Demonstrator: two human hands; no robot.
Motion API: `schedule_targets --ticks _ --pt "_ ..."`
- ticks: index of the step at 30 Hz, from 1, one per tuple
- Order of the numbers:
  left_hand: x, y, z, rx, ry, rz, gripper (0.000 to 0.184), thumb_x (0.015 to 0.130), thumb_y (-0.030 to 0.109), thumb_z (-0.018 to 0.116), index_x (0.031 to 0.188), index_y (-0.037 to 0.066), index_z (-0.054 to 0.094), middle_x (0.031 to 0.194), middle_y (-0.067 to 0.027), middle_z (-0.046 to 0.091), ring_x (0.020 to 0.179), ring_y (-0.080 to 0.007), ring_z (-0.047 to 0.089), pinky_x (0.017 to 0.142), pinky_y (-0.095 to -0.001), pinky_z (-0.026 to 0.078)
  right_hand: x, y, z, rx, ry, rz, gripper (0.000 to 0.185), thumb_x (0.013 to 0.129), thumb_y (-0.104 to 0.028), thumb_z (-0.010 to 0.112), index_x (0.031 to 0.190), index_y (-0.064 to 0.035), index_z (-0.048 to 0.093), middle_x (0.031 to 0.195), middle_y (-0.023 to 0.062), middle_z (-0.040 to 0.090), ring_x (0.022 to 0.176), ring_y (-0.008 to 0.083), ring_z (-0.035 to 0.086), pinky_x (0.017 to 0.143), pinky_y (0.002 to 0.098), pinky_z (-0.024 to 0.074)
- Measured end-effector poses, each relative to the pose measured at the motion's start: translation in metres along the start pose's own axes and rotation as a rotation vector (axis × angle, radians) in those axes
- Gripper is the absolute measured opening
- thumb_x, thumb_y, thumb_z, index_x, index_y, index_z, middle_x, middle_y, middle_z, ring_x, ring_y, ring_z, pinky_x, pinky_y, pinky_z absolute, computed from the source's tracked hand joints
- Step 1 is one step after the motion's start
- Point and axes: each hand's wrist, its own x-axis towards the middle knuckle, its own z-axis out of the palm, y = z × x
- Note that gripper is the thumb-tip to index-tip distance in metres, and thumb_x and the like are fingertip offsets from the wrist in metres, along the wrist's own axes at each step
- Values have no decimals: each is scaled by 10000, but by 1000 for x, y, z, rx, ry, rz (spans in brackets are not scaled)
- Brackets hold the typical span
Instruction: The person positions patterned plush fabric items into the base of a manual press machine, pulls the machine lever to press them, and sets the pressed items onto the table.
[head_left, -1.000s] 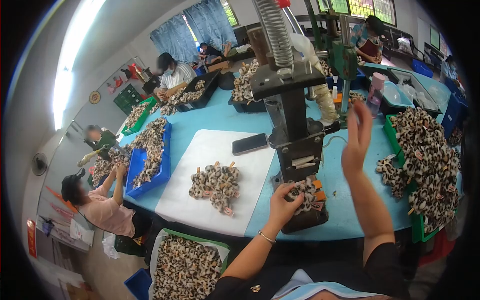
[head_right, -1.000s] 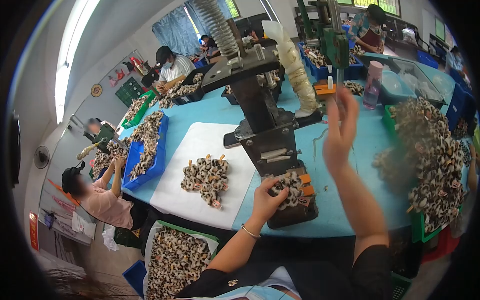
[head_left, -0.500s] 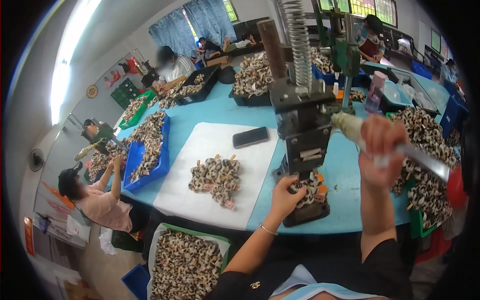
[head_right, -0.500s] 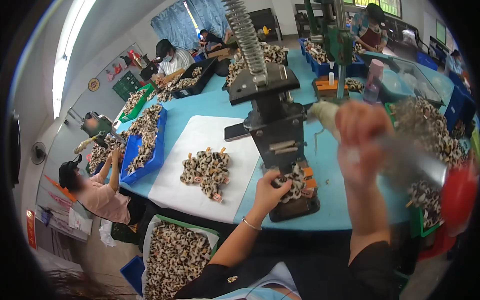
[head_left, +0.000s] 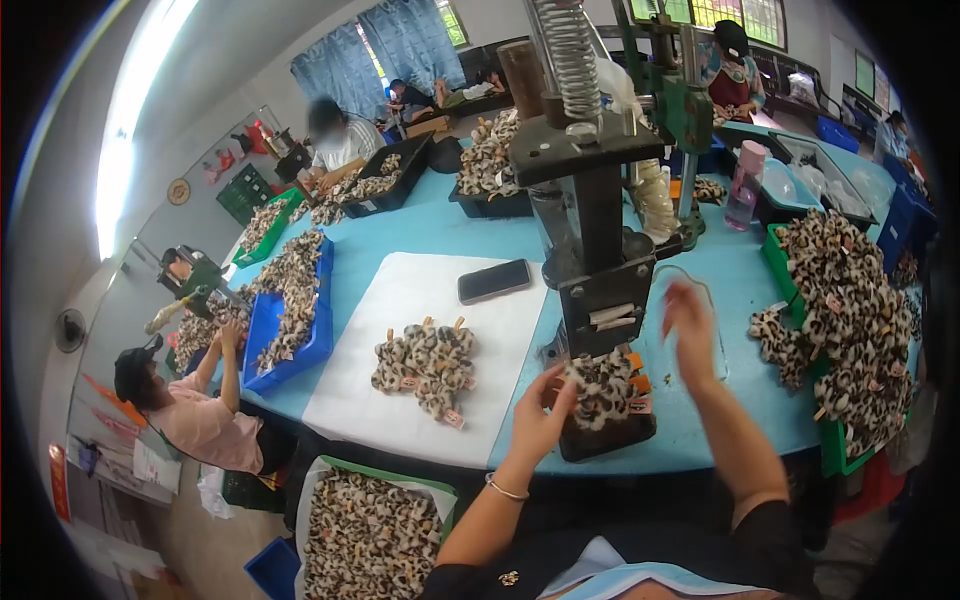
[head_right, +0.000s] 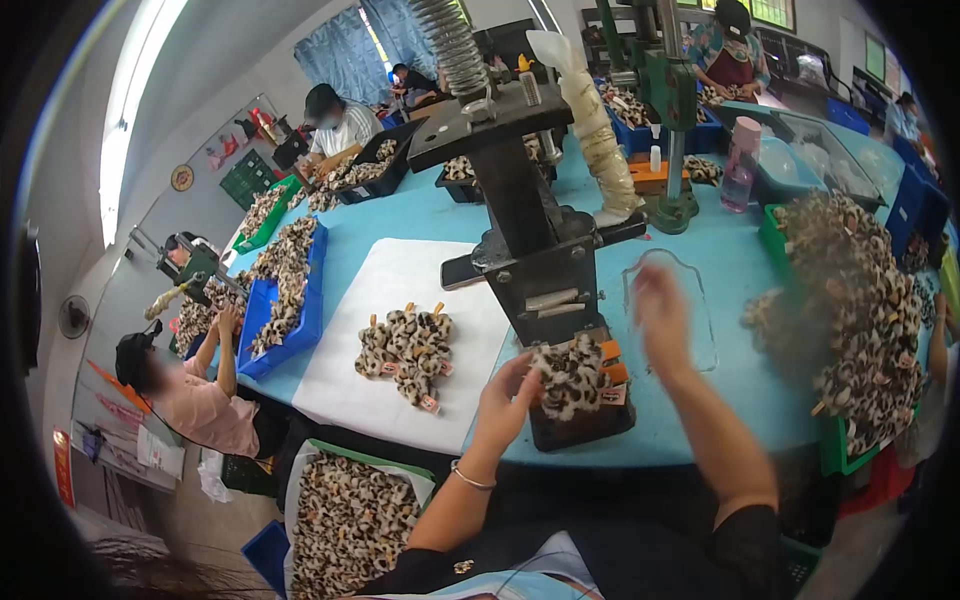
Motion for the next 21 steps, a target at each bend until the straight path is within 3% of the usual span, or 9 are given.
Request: schedule_targets --ticks 2,6,9,12,14,16,17,20,21 --pt "5 16 -8 -6 -119 -231 306 995 250 611 1152 -13 617 846 -2 627 779 -59 576 699 -214 496 -33 5 19 -113 -309 218 256 948 -167 593 1165 -36 627 867 -8 594 678 87 551 613 266 465" --pt "16 10 1 -261 -203 -299 264 1004 236 589 1114 -2 618 935 4 635 859 -63 594 751 -209 492 -28 18 29 -10 -615 580 232 898 -220 689 1026 -26 692 861 21 627 689 164 579 637 334 486" --pt "4 12 5 -360 -217 -145 200 1006 162 559 1124 8 605 1007 -8 615 903 -89 579 780 -239 477 -62 3 29 -634 -393 -510 264 838 -238 765 970 -22 692 837 62 629 696 245 598 662 370 493" --pt "-18 8 -1 -5 -248 187 160 1000 88 527 1133 25 588 1081 -44 590 976 -131 566 846 -267 461 -92 -22 25 -437 -223 -676 230 782 -173 796 879 -43 633 833 111 584 733 247 592 647 343 473" --pt "-33 24 -1 245 -239 362 166 982 49 531 1138 22 579 1099 -66 582 1031 -154 562 907 -274 444 -94 -37 21 -301 -390 -360 294 772 -178 809 968 -57 627 879 108 597 795 281 601 698 372 482" --pt "-42 31 3 116 -309 321 160 985 78 531 1126 23 583 1067 -52 593 1020 -149 570 889 -286 450 -94 -43 9 -198 -599 -37 370 765 -175 814 1053 -89 598 947 116 586 882 316 580 763 398 470" --pt "-43 35 5 53 -343 310 159 987 93 531 1120 23 585 1050 -45 599 1015 -147 574 880 -292 453 -93 -49 3 -208 -630 -142 363 762 -178 816 1042 -95 601 947 111 584 885 315 576 772 400 465" --pt "-40 49 -4 -593 -560 -149 172 957 95 593 1111 19 577 1061 -57 586 963 -131 564 842 -253 456 -87 -64 -9 -241 -709 -407 352 748 -177 820 1018 -109 604 947 96 579 892 312 566 795 407 452" --pt "-39 47 -3 -542 -593 -240 181 952 120 610 1104 27 577 1052 -46 588 948 -118 564 831 -246 455 -89 -64 -10 -241 -721 -448 355 740 -173 821 1015 -112 604 948 91 578 893 311 564 799 410 447"
